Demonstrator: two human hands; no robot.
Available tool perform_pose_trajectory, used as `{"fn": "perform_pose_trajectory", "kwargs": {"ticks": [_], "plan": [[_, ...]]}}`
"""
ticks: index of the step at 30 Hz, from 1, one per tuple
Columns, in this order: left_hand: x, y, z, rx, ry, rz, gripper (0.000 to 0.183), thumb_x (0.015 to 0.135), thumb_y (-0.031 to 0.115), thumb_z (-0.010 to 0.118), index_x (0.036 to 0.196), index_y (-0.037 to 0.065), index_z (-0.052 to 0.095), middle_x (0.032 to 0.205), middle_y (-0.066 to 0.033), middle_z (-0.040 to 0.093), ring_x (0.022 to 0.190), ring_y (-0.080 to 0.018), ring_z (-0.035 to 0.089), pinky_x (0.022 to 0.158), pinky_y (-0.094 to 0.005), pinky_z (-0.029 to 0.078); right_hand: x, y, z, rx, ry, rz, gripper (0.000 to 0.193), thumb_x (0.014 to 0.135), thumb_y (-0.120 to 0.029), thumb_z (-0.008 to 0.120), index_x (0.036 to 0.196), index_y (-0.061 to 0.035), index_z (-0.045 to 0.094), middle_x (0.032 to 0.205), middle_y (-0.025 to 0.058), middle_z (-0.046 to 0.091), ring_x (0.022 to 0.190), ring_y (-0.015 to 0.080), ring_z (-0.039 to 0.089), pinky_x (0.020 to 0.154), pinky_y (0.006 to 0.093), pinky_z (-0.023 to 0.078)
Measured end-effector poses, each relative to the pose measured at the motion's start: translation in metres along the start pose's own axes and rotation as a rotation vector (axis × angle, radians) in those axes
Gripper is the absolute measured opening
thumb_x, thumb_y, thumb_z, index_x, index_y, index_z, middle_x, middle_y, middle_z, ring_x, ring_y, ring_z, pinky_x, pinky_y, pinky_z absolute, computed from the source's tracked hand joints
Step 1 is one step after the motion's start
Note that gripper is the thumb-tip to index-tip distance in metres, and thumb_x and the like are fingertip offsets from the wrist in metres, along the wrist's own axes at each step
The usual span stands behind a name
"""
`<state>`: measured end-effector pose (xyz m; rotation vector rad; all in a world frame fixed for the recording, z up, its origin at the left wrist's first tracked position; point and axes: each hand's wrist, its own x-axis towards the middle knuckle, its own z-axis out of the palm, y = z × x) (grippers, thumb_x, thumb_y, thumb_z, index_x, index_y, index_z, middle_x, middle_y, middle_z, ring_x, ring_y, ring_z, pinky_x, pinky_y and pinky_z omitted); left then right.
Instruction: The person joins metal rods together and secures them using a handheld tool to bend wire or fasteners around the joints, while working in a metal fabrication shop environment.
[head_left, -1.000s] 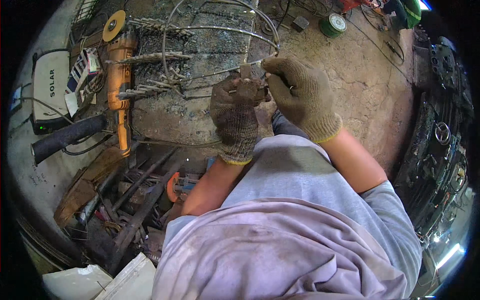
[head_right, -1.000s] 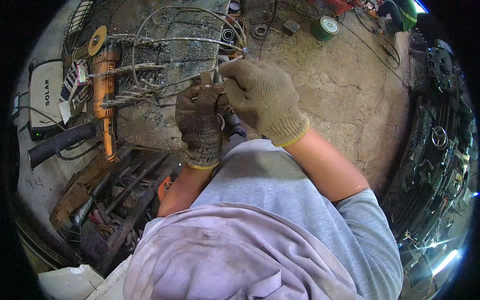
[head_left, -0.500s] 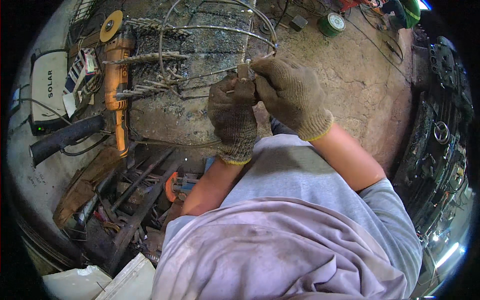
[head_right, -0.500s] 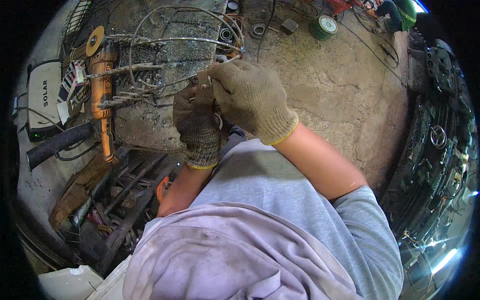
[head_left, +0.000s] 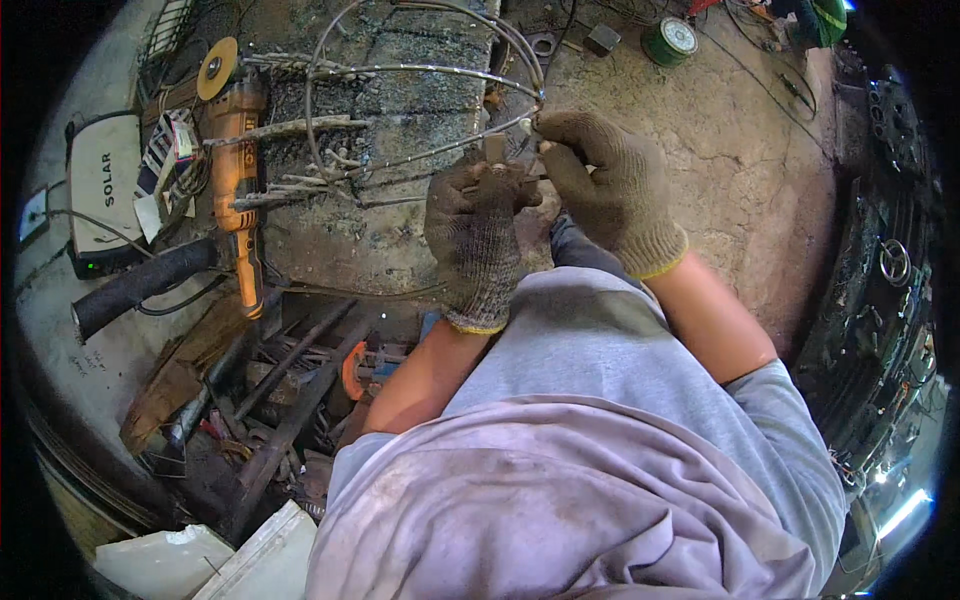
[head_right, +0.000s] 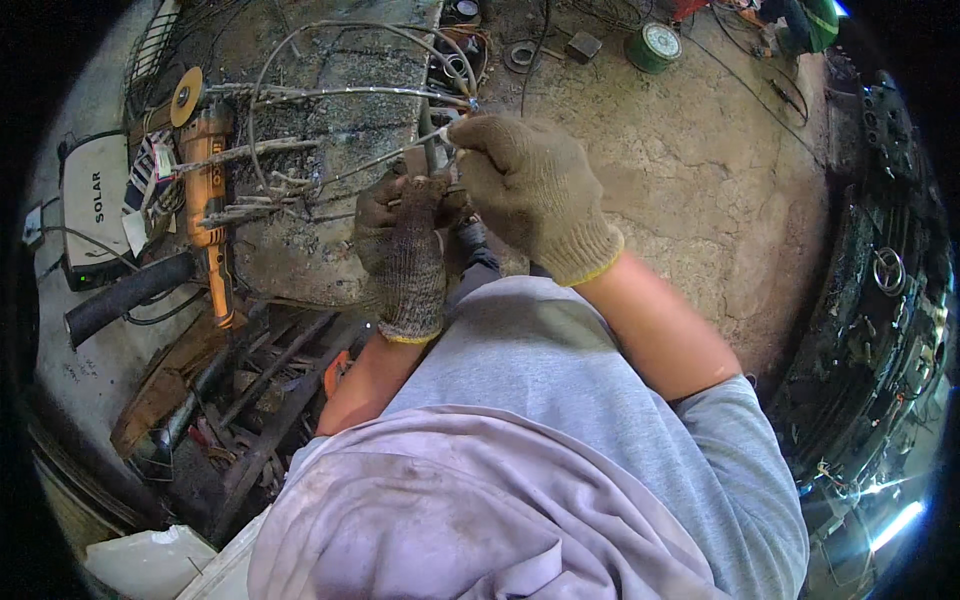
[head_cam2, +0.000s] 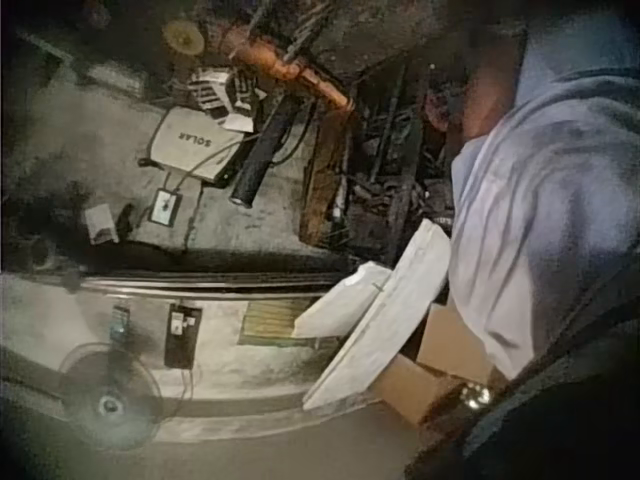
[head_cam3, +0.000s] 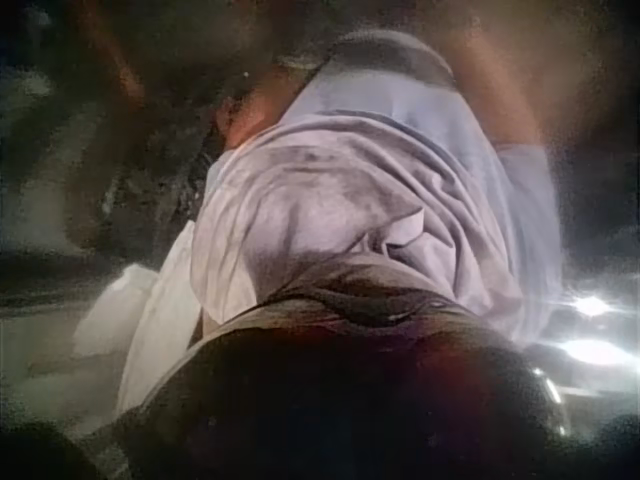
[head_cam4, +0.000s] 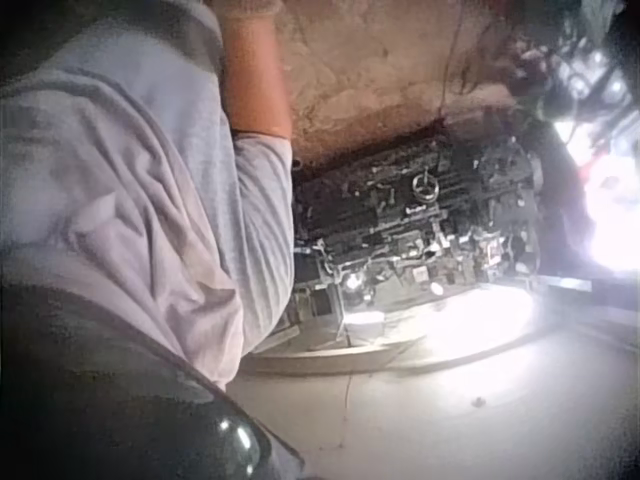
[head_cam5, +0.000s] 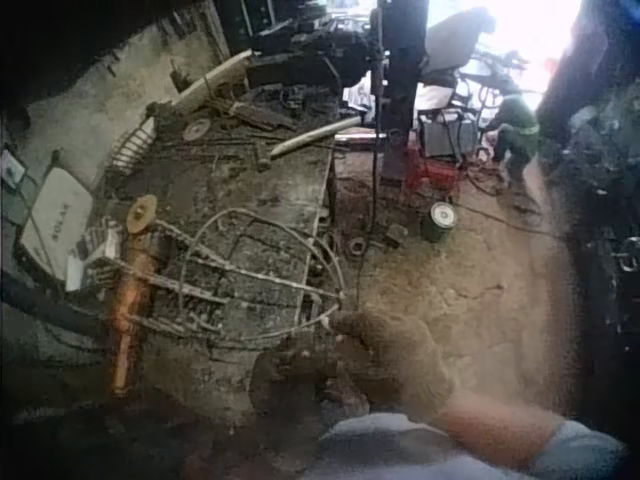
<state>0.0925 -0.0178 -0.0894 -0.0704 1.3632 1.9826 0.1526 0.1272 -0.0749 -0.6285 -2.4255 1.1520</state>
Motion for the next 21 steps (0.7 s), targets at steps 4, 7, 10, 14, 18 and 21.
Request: {"fn": "perform_pose_trajectory", "kwargs": {"ticks": [4, 7, 10, 14, 18, 21], "plan": [[0.005, -0.009, 0.003, 0.268, 0.147, 0.172, 0.027, 0.104, 0.024, 0.062, 0.105, -0.001, 0.069, 0.089, -0.0112, 0.073, 0.073, -0.0155, 0.069, 0.064, -0.0294, 0.057, 0.002, 0.002, 0.001, 0.001, -0.017, -0.078, 0.019, 0.089, -0.020, 0.067, 0.104, -0.0095, 0.072, 0.095, 0.0151, 0.073, 0.088, 0.0368, 0.071, 0.076, 0.0448, 0.058], [0.010, -0.016, -0.003, 0.205, 0.036, 0.237, 0.028, 0.102, 0.026, 0.066, 0.105, -0.002, 0.070, 0.087, -0.0101, 0.074, 0.074, -0.0154, 0.070, 0.066, -0.0295, 0.057, 0.004, 0.004, 0.002, 0.039, -0.036, -0.109, 0.019, 0.088, -0.019, 0.070, 0.104, -0.0099, 0.071, 0.096, 0.0151, 0.073, 0.088, 0.0367, 0.071, 0.075, 0.0450, 0.058], [0.009, -0.016, -0.002, 0.110, 0.011, 0.230, 0.025, 0.102, 0.024, 0.066, 0.111, 0.000, 0.063, 0.099, -0.0110, 0.072, 0.085, -0.0141, 0.069, 0.073, -0.0294, 0.057, 0.005, 0.003, 0.002, 0.058, -0.034, -0.141, 0.021, 0.086, -0.018, 0.071, 0.106, -0.0104, 0.071, 0.097, 0.0149, 0.073, 0.088, 0.0364, 0.071, 0.075, 0.0445, 0.058], [0.007, -0.005, -0.006, 0.475, 0.017, 0.267, 0.032, 0.102, 0.028, 0.067, 0.113, 0.000, 0.056, 0.100, -0.0095, 0.070, 0.086, -0.0138, 0.066, 0.076, -0.0299, 0.056, 0.006, 0.004, 0.006, 0.071, -0.078, -0.113, 0.022, 0.086, -0.017, 0.071, 0.107, -0.0116, 0.070, 0.098, 0.0144, 0.073, 0.088, 0.0355, 0.072, 0.074, 0.0440, 0.058], [0.009, -0.015, -0.008, 0.462, 0.102, 0.294, 0.041, 0.099, 0.032, 0.069, 0.117, -0.002, 0.054, 0.099, -0.0089, 0.069, 0.085, -0.0147, 0.064, 0.077, -0.0314, 0.055, 0.007, 0.004, 0.010, 0.048, -0.053, -0.170, 0.020, 0.085, -0.017, 0.071, 0.105, -0.0138, 0.071, 0.096, 0.0125, 0.073, 0.087, 0.0341, 0.072, 0.073, 0.0438, 0.058], [0.008, -0.005, -0.002, 0.886, -0.059, 0.695, 0.041, 0.099, 0.031, 0.070, 0.118, -0.001, 0.053, 0.099, -0.0093, 0.069, 0.085, -0.0153, 0.064, 0.077, -0.0315, 0.055, 0.008, 0.001, 0.007, 0.027, -0.077, -0.169, 0.021, 0.084, -0.017, 0.072, 0.105, -0.0145, 0.072, 0.094, 0.0119, 0.073, 0.086, 0.0342, 0.072, 0.073, 0.0438, 0.058]]}}
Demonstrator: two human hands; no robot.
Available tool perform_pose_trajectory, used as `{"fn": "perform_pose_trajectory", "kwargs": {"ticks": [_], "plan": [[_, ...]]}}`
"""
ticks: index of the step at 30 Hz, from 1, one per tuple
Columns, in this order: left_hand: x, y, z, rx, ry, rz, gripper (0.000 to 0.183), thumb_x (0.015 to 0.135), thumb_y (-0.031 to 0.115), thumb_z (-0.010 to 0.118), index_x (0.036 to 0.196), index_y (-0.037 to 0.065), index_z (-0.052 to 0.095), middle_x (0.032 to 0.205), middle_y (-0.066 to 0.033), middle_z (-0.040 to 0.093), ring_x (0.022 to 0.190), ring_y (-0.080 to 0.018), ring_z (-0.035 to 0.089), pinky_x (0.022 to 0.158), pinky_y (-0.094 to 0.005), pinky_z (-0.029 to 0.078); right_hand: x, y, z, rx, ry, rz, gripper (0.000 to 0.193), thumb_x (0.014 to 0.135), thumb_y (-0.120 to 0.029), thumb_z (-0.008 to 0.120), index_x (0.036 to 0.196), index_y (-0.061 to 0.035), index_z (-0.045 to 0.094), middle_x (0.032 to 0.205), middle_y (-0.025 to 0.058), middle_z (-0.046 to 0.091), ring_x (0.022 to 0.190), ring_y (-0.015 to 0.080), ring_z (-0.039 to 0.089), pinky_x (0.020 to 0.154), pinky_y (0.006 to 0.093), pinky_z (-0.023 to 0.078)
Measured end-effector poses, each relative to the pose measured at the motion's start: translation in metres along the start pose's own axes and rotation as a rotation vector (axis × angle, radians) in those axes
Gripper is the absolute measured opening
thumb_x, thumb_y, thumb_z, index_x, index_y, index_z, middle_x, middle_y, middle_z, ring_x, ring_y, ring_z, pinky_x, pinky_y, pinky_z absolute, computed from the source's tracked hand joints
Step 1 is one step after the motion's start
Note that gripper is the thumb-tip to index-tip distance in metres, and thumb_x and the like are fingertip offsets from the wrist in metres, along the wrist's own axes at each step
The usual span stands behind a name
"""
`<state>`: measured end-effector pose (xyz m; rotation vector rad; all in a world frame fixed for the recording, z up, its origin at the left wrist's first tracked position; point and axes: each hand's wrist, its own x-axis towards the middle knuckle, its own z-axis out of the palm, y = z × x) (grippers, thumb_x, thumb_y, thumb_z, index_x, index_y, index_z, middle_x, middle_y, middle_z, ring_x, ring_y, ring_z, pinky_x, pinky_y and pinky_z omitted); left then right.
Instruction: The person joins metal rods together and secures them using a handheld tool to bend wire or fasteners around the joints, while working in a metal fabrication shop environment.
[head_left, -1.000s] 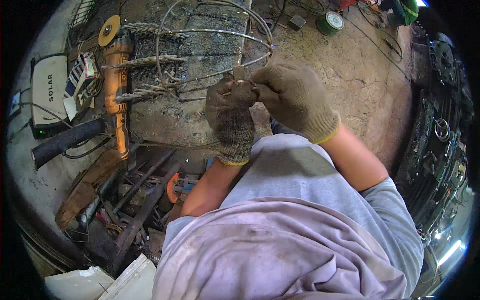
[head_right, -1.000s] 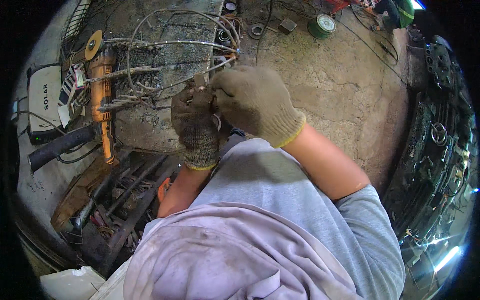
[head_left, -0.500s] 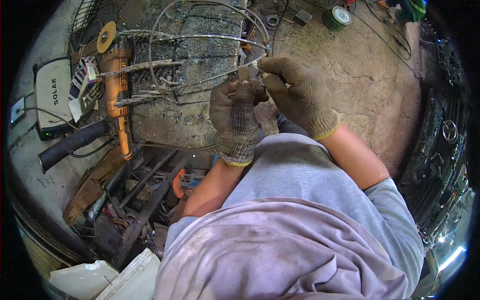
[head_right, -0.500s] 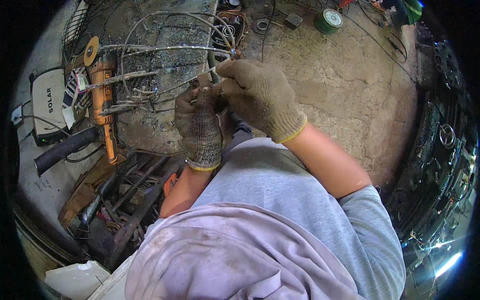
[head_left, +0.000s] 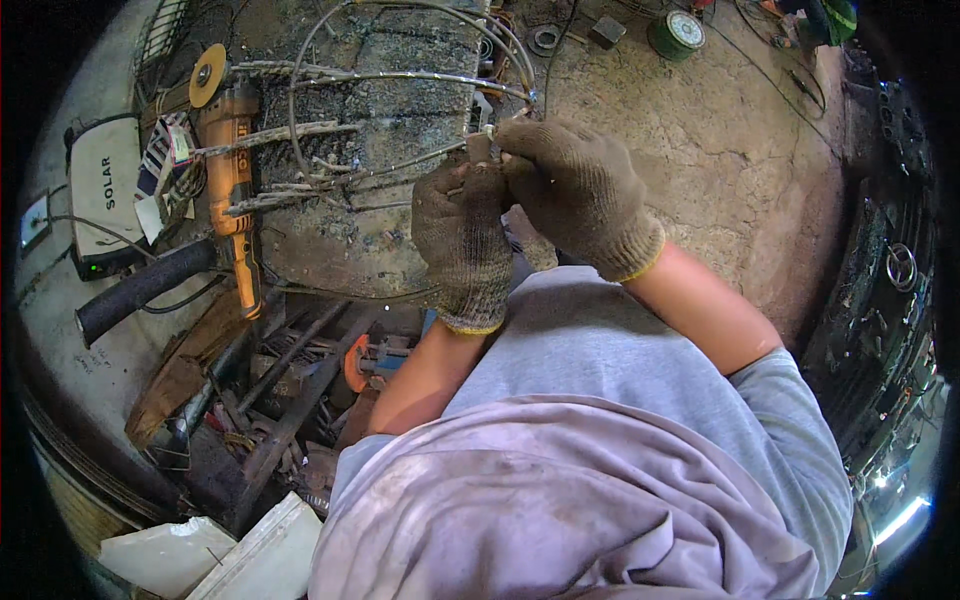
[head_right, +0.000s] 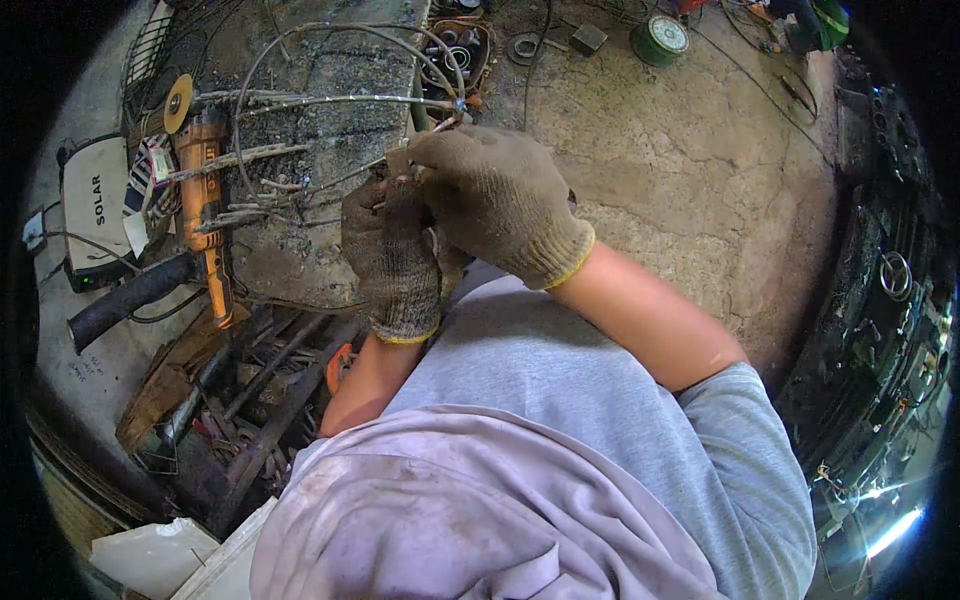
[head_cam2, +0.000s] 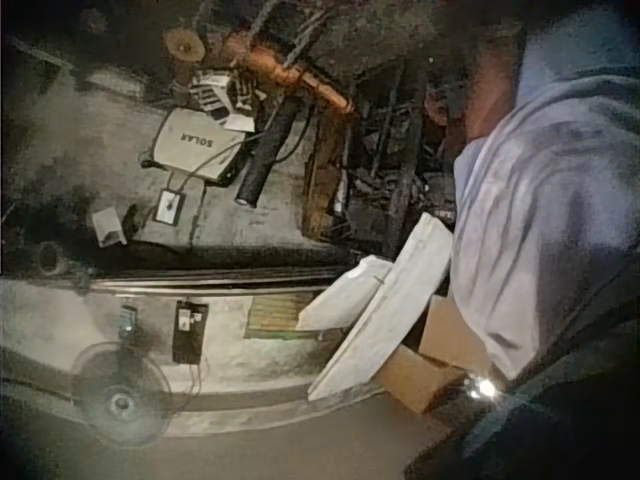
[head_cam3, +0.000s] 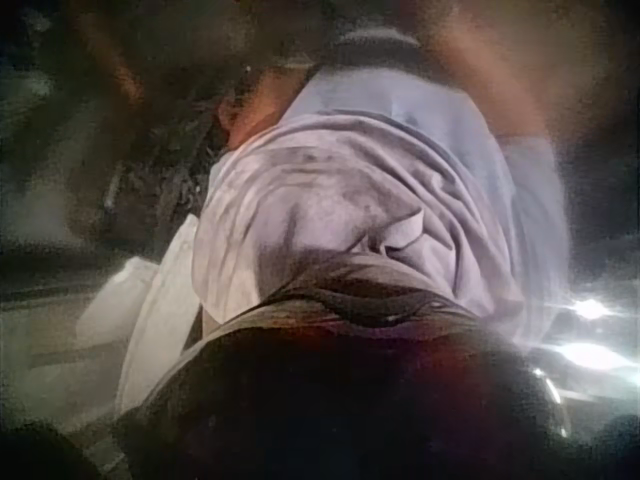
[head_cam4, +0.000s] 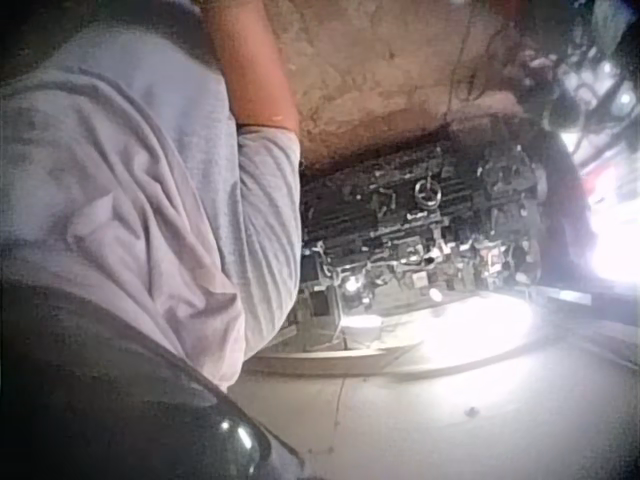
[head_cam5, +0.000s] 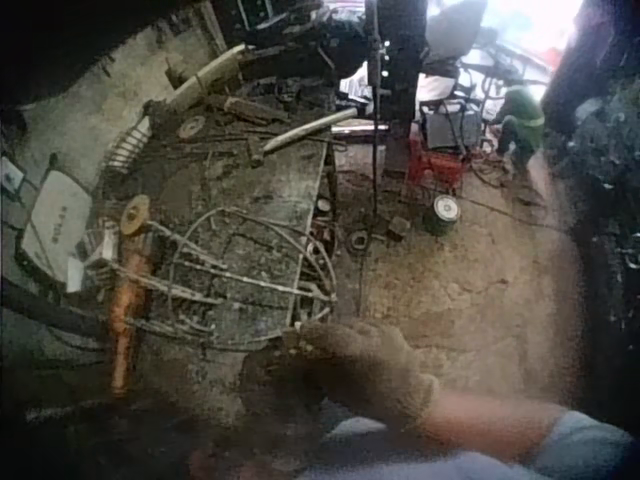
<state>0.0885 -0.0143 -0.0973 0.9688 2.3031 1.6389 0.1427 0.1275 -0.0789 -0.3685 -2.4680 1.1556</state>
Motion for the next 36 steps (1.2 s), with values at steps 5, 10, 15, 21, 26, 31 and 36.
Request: {"fn": "perform_pose_trajectory", "kwargs": {"ticks": [5, 10, 15, 21, 26, 31, 36], "plan": [[-0.004, 0.001, 0.010, -0.234, 0.210, -0.207, 0.027, 0.101, 0.026, 0.068, 0.098, -0.001, 0.072, 0.087, -0.0076, 0.073, 0.078, -0.0152, 0.069, 0.074, -0.0293, 0.056, -0.004, 0.009, -0.007, -0.032, -0.094, -0.093, 0.023, 0.083, -0.016, 0.072, 0.106, -0.0142, 0.072, 0.091, 0.0117, 0.072, 0.083, 0.0352, 0.071, 0.071, 0.0449, 0.057], [-0.010, -0.002, 0.017, -0.503, 0.142, -0.474, 0.029, 0.100, 0.027, 0.069, 0.097, -0.001, 0.072, 0.084, -0.0077, 0.073, 0.078, -0.0149, 0.070, 0.074, -0.0295, 0.056, -0.005, 0.014, -0.016, -0.009, 0.079, 0.002, 0.026, 0.080, -0.012, 0.073, 0.106, -0.0113, 0.072, 0.093, 0.0142, 0.072, 0.084, 0.0365, 0.071, 0.073, 0.0454, 0.057], [0.000, 0.004, 0.017, -0.176, 0.021, -0.246, 0.026, 0.102, 0.023, 0.067, 0.102, -0.002, 0.071, 0.088, -0.0095, 0.074, 0.080, -0.0149, 0.070, 0.073, -0.0301, 0.057, -0.009, 0.024, -0.009, 0.088, 0.076, 0.024, 0.026, 0.080, -0.012, 0.074, 0.106, -0.0109, 0.071, 0.095, 0.0149, 0.072, 0.087, 0.0361, 0.071, 0.074, 0.0438, 0.058], [-0.003, -0.004, 0.027, -0.450, 0.240, -0.504, 0.031, 0.102, 0.026, 0.067, 0.112, -0.003, 0.067, 0.098, -0.0103, 0.074, 0.080, -0.0156, 0.070, 0.072, -0.0303, 0.055, -0.010, 0.022, -0.006, 0.150, 0.072, 0.038, 0.023, 0.083, -0.013, 0.072, 0.106, -0.0131, 0.072, 0.093, 0.0144, 0.072, 0.085, 0.0358, 0.071, 0.073, 0.0443, 0.057], [-0.007, -0.015, 0.022, -0.264, 0.187, -0.486, 0.029, 0.100, 0.024, 0.069, 0.110, -0.003, 0.065, 0.097, -0.0099, 0.073, 0.083, -0.0146, 0.068, 0.075, -0.0302, 0.055, -0.009, 0.023, -0.004, 0.137, 0.062, 0.044, 0.019, 0.086, -0.016, 0.071, 0.106, -0.0141, 0.072, 0.092, 0.0144, 0.071, 0.083, 0.0363, 0.070, 0.073, 0.0453, 0.057], [0.006, 0.009, 0.019, -0.283, 0.152, -0.562, 0.031, 0.099, 0.026, 0.071, 0.108, -0.002, 0.063, 0.093, -0.0081, 0.071, 0.082, -0.0130, 0.065, 0.074, -0.0308, 0.054, -0.010, 0.024, -0.002, 0.136, 0.093, 0.043, 0.020, 0.085, -0.017, 0.072, 0.105, -0.0150, 0.072, 0.091, 0.0137, 0.071, 0.081, 0.0368, 0.070, 0.072, 0.0451, 0.056], [0.012, 0.019, 0.024, -0.212, 0.188, -0.529, 0.026, 0.102, 0.023, 0.066, 0.105, -0.002, 0.073, 0.092, -0.0081, 0.075, 0.080, -0.0123, 0.069, 0.074, -0.0285, 0.055, -0.010, 0.027, 0.000, 0.165, 0.085, 0.046, 0.022, 0.083, -0.016, 0.073, 0.105, -0.0144, 0.072, 0.088, 0.0131, 0.070, 0.081, 0.0363, 0.069, 0.071, 0.0451, 0.056]]}}
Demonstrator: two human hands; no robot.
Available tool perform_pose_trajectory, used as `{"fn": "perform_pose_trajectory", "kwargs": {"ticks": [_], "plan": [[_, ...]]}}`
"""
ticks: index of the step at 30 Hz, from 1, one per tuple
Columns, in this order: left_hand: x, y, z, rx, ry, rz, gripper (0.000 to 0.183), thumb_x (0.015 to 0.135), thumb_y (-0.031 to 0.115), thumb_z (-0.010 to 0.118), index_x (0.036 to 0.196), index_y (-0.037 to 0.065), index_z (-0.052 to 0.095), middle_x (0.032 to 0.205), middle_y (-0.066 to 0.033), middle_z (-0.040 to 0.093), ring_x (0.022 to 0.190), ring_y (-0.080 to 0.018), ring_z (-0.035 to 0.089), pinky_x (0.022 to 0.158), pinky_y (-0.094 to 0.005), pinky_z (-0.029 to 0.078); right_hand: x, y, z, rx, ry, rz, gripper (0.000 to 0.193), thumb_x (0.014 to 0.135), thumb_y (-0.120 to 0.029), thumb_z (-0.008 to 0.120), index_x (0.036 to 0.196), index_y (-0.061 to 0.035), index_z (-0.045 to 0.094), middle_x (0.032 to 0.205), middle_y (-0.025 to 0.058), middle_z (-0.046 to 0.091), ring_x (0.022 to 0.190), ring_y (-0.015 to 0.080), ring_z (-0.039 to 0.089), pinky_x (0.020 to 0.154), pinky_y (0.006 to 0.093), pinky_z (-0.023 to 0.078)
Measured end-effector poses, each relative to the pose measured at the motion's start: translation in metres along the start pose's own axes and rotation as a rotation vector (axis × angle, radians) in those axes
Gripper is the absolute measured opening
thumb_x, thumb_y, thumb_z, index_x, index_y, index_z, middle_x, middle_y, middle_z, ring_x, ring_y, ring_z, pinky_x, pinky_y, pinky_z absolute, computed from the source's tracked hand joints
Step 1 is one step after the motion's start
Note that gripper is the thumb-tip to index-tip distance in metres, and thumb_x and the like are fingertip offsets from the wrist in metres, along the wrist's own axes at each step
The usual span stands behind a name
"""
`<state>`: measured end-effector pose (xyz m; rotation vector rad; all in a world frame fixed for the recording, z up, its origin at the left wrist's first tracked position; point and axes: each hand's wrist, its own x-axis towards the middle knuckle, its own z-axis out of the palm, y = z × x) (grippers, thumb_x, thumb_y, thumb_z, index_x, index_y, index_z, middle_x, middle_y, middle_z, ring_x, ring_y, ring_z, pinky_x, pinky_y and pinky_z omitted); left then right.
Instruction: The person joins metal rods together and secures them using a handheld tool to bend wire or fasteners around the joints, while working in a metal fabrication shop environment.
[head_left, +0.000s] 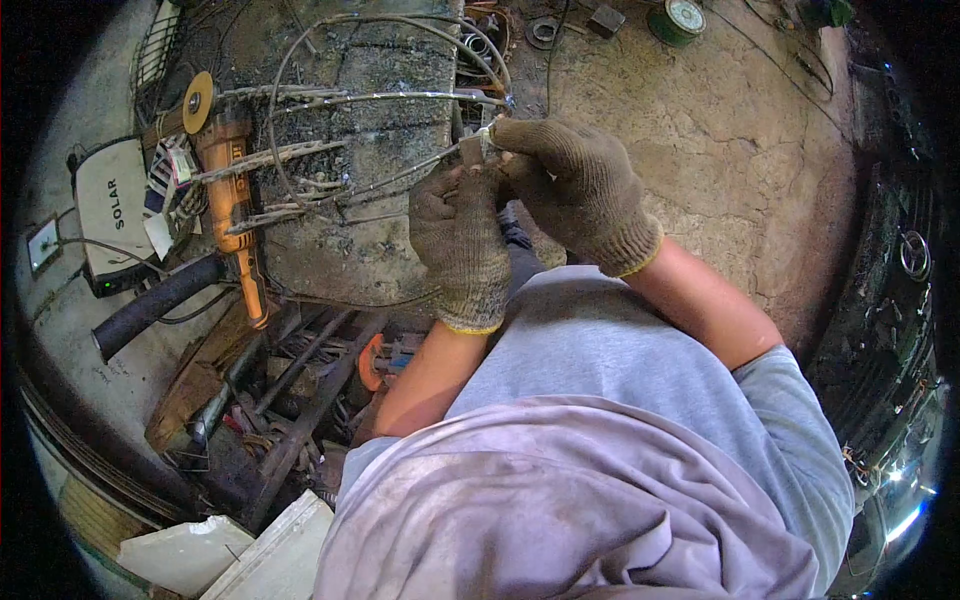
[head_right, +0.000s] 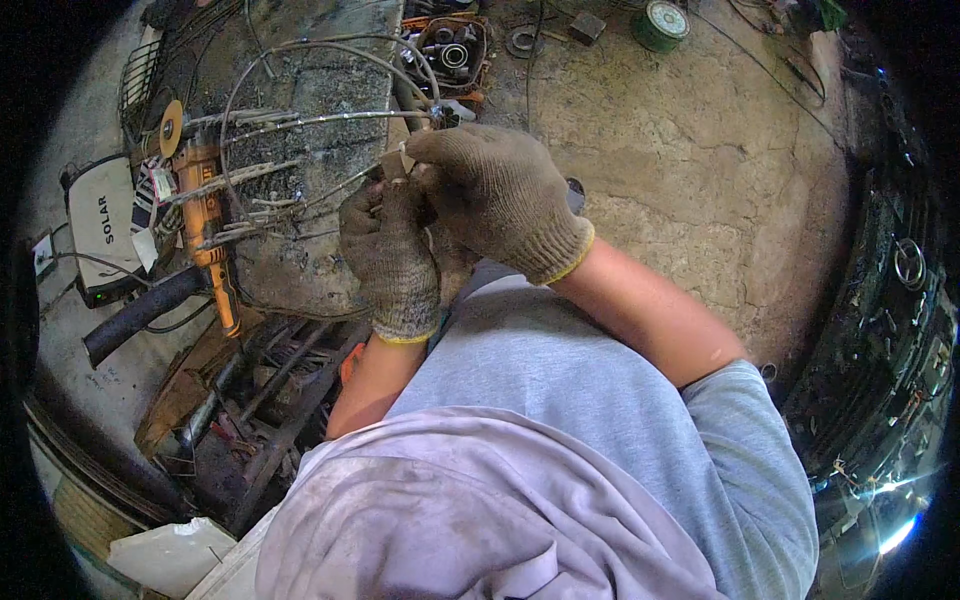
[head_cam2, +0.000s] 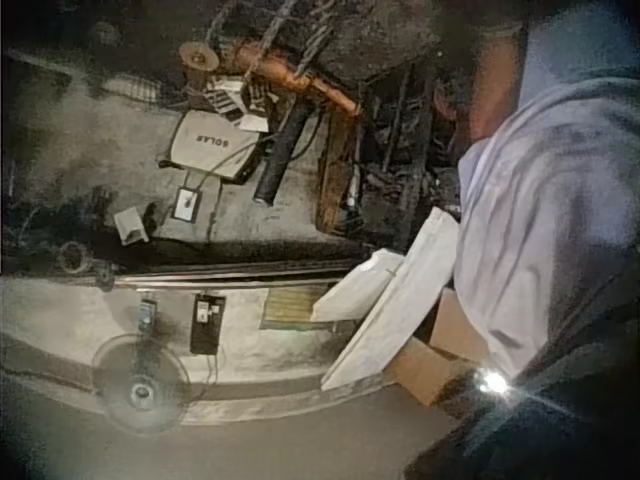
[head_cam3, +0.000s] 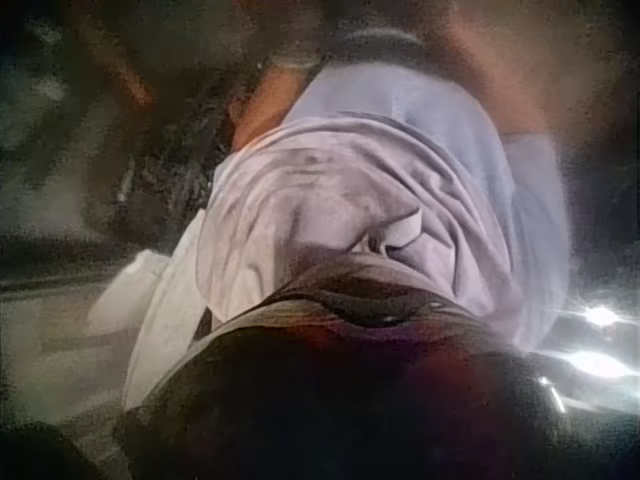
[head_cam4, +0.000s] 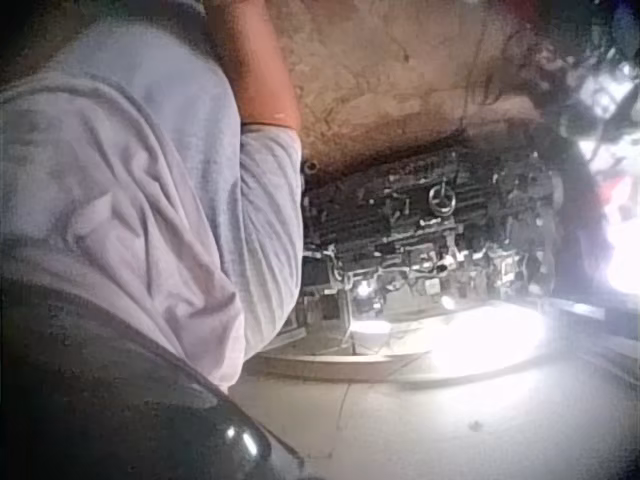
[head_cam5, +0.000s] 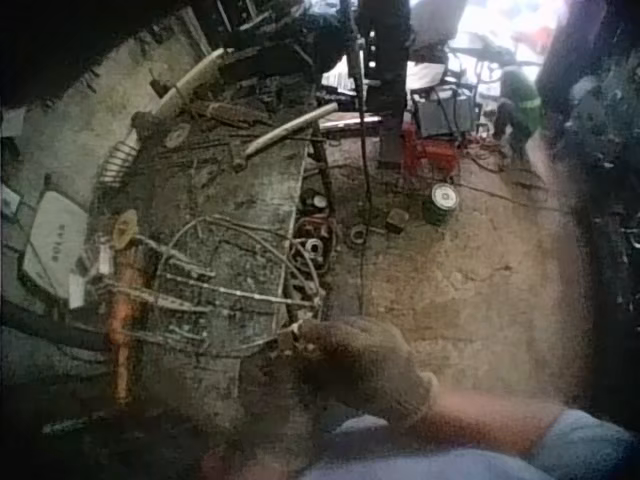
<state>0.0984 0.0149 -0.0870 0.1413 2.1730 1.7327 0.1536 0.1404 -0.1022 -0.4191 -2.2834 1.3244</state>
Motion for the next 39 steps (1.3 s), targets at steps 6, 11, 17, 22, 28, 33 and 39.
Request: {"fn": "perform_pose_trajectory", "kwargs": {"ticks": [6, 11, 17, 22, 28, 33, 39], "plan": [[0.002, -0.013, -0.004, -0.089, -0.006, -0.047, 0.028, 0.103, 0.024, 0.065, 0.103, -0.003, 0.075, 0.092, -0.0088, 0.077, 0.080, -0.0127, 0.070, 0.074, -0.0285, 0.056, 0.001, 0.004, 0.003, -0.025, 0.003, -0.045, 0.025, 0.082, -0.016, 0.074, 0.107, -0.0142, 0.071, 0.088, 0.0134, 0.069, 0.081, 0.0372, 0.068, 0.072, 0.0462, 0.055], [-0.001, -0.008, -0.001, -0.041, 0.028, 0.021, 0.030, 0.102, 0.025, 0.066, 0.099, -0.004, 0.074, 0.092, -0.0101, 0.076, 0.081, -0.0135, 0.070, 0.074, -0.0291, 0.055, 0.000, 0.004, 0.005, -0.036, 0.007, -0.068, 0.026, 0.083, -0.018, 0.072, 0.109, -0.0153, 0.070, 0.090, 0.0133, 0.070, 0.082, 0.0379, 0.068, 0.072, 0.0466, 0.055], [0.000, -0.012, -0.005, 0.080, 0.035, 0.029, 0.026, 0.102, 0.023, 0.066, 0.098, -0.002, 0.070, 0.091, -0.0099, 0.074, 0.078, -0.0131, 0.068, 0.070, -0.0303, 0.054, 0.001, -0.002, 0.001, -0.187, -0.033, -0.104, 0.022, 0.084, -0.019, 0.071, 0.106, -0.0164, 0.071, 0.090, 0.0122, 0.070, 0.083, 0.0357, 0.069, 0.071, 0.0458, 0.055], [-0.023, -0.009, -0.016, 0.134, -0.013, -0.008, 0.026, 0.099, 0.025, 0.070, 0.106, -0.001, 0.068, 0.093, -0.0090, 0.072, 0.073, -0.0114, 0.064, 0.066, -0.0311, 0.053, -0.007, 0.002, -0.026, -0.107, 0.000, 0.000, 0.024, 0.082, -0.009, 0.071, 0.105, -0.0141, 0.072, 0.093, 0.0126, 0.072, 0.083, 0.0350, 0.070, 0.072, 0.0442, 0.055], [-0.036, -0.032, -0.027, 0.193, -0.007, 0.033, 0.027, 0.098, 0.025, 0.070, 0.107, 0.000, 0.068, 0.089, -0.0086, 0.070, 0.073, -0.0119, 0.065, 0.067, -0.0318, 0.053, -0.021, 0.021, -0.053, -0.036, 0.009, 0.170, 0.022, 0.092, -0.011, 0.071, 0.113, -0.0063, 0.072, 0.096, 0.0183, 0.072, 0.081, 0.0318, 0.072, 0.071, 0.0366, 0.056], [-0.036, 0.011, -0.005, 0.566, -0.209, 0.170, 0.027, 0.098, 0.020, 0.067, 0.118, 0.001, 0.067, 0.097, -0.0137, 0.074, 0.084, -0.0206, 0.072, 0.076, -0.0334, 0.056, -0.037, 0.029, -0.062, 0.511, -0.313, 0.446, 0.024, 0.097, -0.012, 0.069, 0.118, -0.0008, 0.071, 0.101, 0.0106, 0.075, 0.090, 0.0142, 0.069, 0.079, 0.0298, 0.055], [-0.037, 0.015, -0.003, 0.547, -0.354, 0.312, 0.027, 0.097, 0.017, 0.063, 0.120, 0.004, 0.069, 0.100, -0.0191, 0.074, 0.091, -0.0333, 0.073, 0.080, -0.0390, 0.057, -0.033, 0.030, -0.073, 0.432, -0.482, 0.261, 0.024, 0.095, -0.013, 0.071, 0.117, -0.0027, 0.072, 0.100, 0.0129, 0.075, 0.089, 0.0200, 0.071, 0.079, 0.0331, 0.056]]}}
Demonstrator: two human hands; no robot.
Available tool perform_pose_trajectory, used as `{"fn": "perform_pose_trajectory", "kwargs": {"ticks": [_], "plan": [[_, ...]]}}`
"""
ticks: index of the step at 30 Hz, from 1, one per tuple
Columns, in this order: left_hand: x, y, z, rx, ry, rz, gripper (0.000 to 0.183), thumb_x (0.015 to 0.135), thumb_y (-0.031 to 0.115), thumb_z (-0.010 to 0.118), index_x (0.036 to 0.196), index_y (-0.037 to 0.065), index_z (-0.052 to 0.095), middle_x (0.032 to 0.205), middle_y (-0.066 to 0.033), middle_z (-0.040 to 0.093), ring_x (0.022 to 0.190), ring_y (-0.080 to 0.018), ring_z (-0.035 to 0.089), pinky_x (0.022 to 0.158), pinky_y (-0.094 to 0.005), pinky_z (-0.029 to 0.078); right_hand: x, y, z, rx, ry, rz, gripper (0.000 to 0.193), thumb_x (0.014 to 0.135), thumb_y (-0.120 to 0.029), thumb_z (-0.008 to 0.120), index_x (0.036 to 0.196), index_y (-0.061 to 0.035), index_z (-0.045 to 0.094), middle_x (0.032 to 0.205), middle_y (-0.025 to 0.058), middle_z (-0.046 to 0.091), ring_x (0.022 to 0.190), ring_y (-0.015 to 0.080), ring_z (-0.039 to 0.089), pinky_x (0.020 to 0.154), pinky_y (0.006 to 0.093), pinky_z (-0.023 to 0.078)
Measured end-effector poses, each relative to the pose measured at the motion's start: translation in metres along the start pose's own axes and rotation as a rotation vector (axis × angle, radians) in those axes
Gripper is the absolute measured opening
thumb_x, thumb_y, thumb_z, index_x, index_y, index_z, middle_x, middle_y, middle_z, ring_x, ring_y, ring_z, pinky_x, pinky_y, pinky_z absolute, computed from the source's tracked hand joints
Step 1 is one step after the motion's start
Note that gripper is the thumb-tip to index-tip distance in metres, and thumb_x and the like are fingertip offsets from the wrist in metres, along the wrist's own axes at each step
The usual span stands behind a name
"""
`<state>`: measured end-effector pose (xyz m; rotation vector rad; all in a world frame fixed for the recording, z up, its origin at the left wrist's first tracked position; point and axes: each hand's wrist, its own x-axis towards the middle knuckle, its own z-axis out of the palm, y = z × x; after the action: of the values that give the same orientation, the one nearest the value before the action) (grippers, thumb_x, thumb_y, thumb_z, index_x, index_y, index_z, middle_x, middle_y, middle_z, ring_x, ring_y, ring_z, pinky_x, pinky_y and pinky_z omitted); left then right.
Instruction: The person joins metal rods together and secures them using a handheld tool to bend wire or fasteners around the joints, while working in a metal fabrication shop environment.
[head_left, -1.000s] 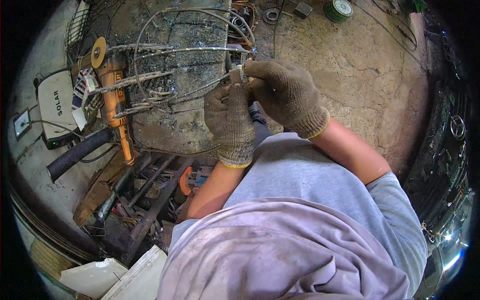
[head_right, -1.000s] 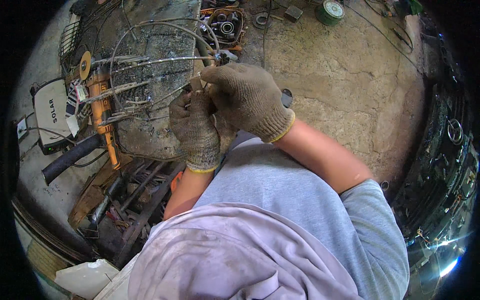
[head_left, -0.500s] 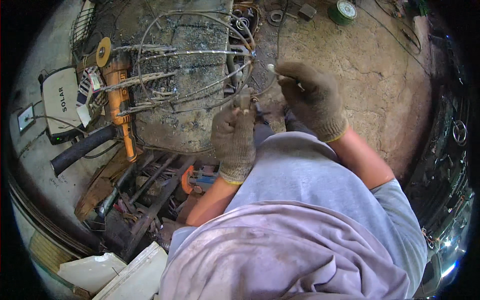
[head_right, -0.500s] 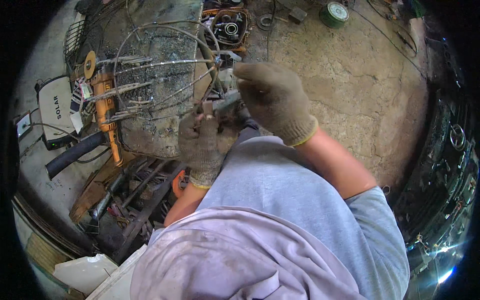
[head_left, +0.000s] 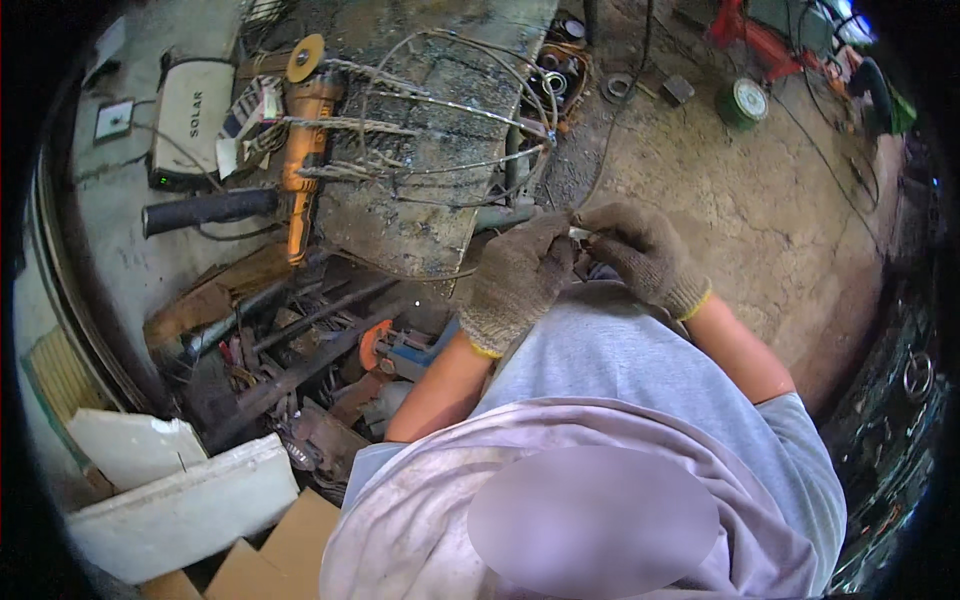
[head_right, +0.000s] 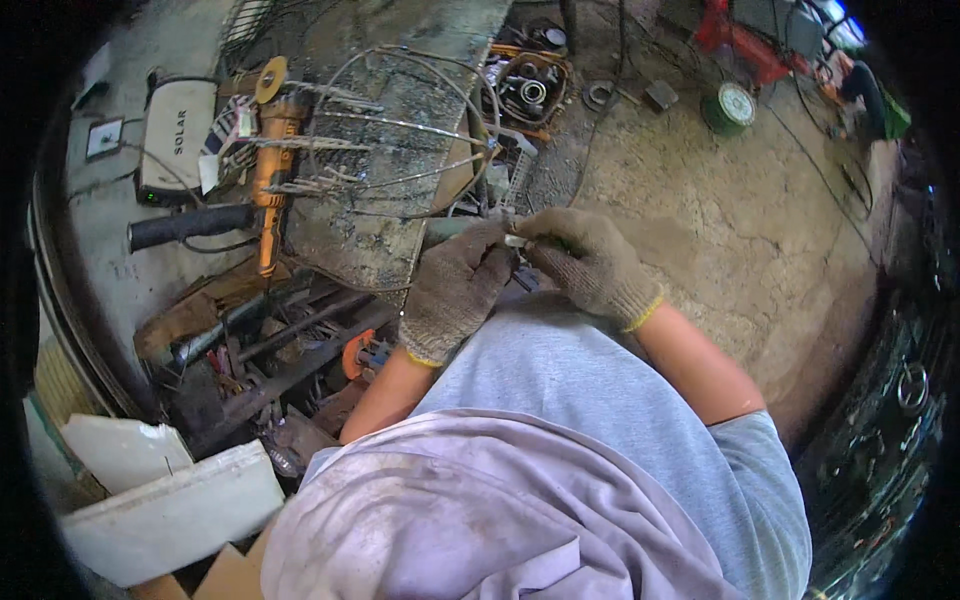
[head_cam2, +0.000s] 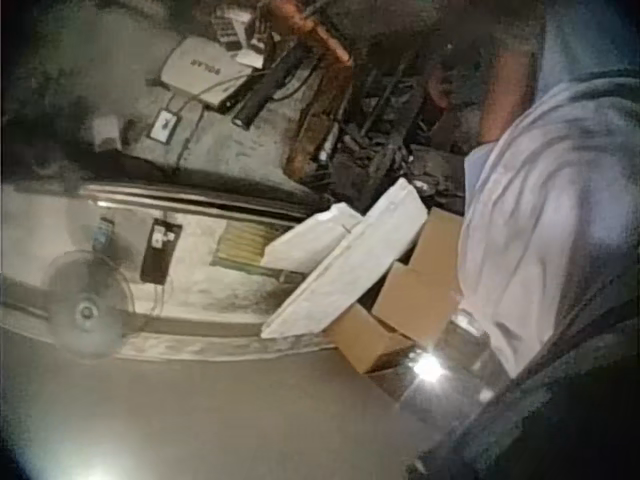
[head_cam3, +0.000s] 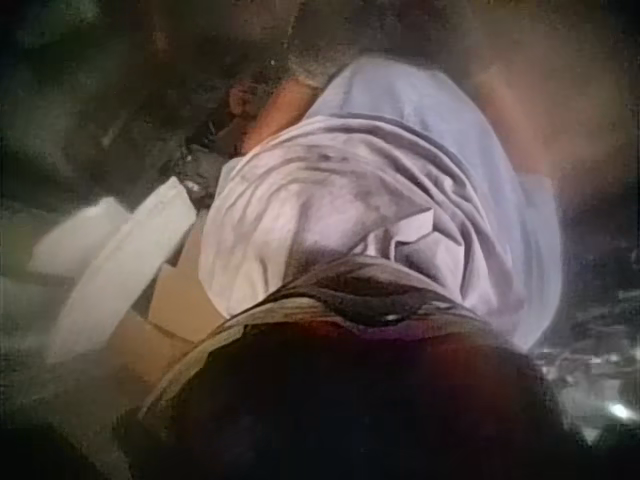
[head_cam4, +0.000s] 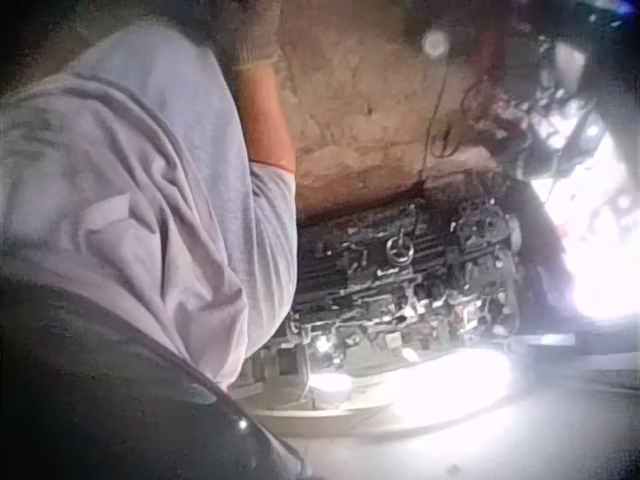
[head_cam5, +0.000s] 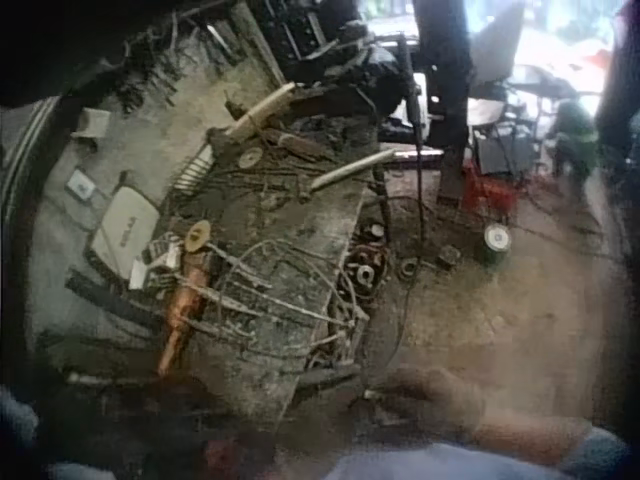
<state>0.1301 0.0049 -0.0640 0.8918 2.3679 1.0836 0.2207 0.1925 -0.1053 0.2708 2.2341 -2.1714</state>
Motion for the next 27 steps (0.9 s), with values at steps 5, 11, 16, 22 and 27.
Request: {"fn": "perform_pose_trajectory", "kwargs": {"ticks": [5, 11, 16, 22, 27], "plan": [[-0.009, 0.003, -0.001, -0.016, 0.049, 0.079, 0.027, 0.097, 0.019, 0.064, 0.119, 0.004, 0.069, 0.105, -0.0211, 0.072, 0.096, -0.0369, 0.072, 0.083, -0.0411, 0.056, 0.005, -0.031, -0.004, -0.372, -0.107, 0.061, 0.025, 0.093, -0.020, 0.072, 0.114, -0.0062, 0.074, 0.102, 0.0173, 0.074, 0.088, 0.0307, 0.072, 0.077, 0.0389, 0.056], [-0.013, 0.015, -0.023, 0.073, -0.083, 0.056, 0.028, 0.098, 0.024, 0.065, 0.115, 0.003, 0.070, 0.107, -0.0217, 0.072, 0.099, -0.0386, 0.071, 0.085, -0.0423, 0.055, 0.014, -0.039, 0.003, -0.407, -0.118, 0.027, 0.025, 0.093, -0.024, 0.069, 0.109, -0.0062, 0.076, 0.101, 0.0168, 0.074, 0.090, 0.0329, 0.072, 0.079, 0.0395, 0.056], [-0.020, -0.012, -0.032, -0.112, 0.132, -0.066, 0.035, 0.098, 0.026, 0.068, 0.121, 0.000, 0.066, 0.104, -0.0191, 0.072, 0.091, -0.0294, 0.072, 0.082, -0.0369, 0.056, 0.027, -0.022, -0.011, -0.586, 0.097, -0.121, 0.026, 0.093, -0.022, 0.068, 0.111, -0.0061, 0.076, 0.101, 0.0190, 0.074, 0.092, 0.0335, 0.071, 0.085, 0.0404, 0.054], [-0.038, -0.040, -0.070, -0.270, 0.067, -0.150, 0.043, 0.096, 0.027, 0.071, 0.127, 0.000, 0.061, 0.112, -0.0170, 0.070, 0.097, -0.0224, 0.070, 0.084, -0.0339, 0.055, 0.010, 0.101, -0.079, -0.609, 0.166, 0.483, 0.031, 0.093, -0.028, 0.069, 0.114, -0.0054, 0.075, 0.107, 0.0178, 0.075, 0.099, 0.0313, 0.072, 0.089, 0.0375, 0.054], [-0.060, -0.067, -0.089, -0.087, 0.233, -0.037, 0.039, 0.093, 0.027, 0.073, 0.122, 0.003, 0.065, 0.115, -0.0174, 0.069, 0.093, -0.0237, 0.069, 0.080, -0.0357, 0.055, -0.078, 0.254, -0.142, -0.777, 0.077, 0.782, 0.034, 0.093, -0.031, 0.070, 0.114, -0.0041, 0.074, 0.095, 0.0134, 0.077, 0.079, 0.0228, 0.072, 0.073, 0.0356, 0.056]]}}
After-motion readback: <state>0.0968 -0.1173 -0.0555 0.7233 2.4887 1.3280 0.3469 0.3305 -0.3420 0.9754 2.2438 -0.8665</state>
